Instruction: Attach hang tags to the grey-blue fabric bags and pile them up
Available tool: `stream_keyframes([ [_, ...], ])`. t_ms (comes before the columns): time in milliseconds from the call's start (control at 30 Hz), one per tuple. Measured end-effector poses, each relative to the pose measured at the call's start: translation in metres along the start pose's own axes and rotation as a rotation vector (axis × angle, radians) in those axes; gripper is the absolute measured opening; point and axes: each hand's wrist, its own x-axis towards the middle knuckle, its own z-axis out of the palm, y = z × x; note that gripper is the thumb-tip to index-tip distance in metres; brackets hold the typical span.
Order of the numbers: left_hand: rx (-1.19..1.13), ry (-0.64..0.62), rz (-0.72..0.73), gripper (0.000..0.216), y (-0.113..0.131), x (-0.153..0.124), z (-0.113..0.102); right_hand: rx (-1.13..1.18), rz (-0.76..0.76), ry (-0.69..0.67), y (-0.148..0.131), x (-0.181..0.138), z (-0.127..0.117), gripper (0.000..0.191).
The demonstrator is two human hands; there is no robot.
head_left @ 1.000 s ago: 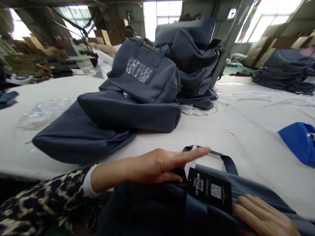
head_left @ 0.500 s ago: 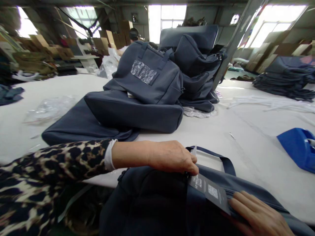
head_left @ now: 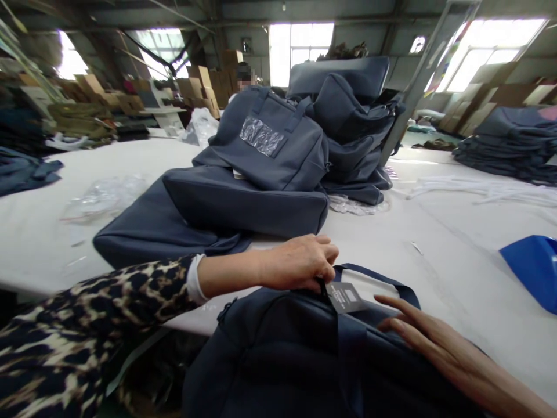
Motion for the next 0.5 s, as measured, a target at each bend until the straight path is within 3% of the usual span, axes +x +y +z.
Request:
stream_keyframes([
  [133,-0.055,0.041,0.009,0.003,0.001,0.001,-0.003,0.155,-0.070,-0.107,-0.023,0.030,0.007,0.071],
  [300,-0.145,0.034,-0.004,0.004,0.001,-0.008,0.000,0.296,-0.205,-0.222,-0.044,0.050,0.016,0.055],
  [400,-0.140,0.081,0.021,0.007,0.004,-0.013,0.001,0.432,-0.175,-0.264,-0.046,0.056,0.024,0.057],
  [500,-0.208,0.083,-0.004,0.013,0.010,-0.016,0.000,0.588,-0.095,-0.217,-0.038,0.064,0.030,0.054],
])
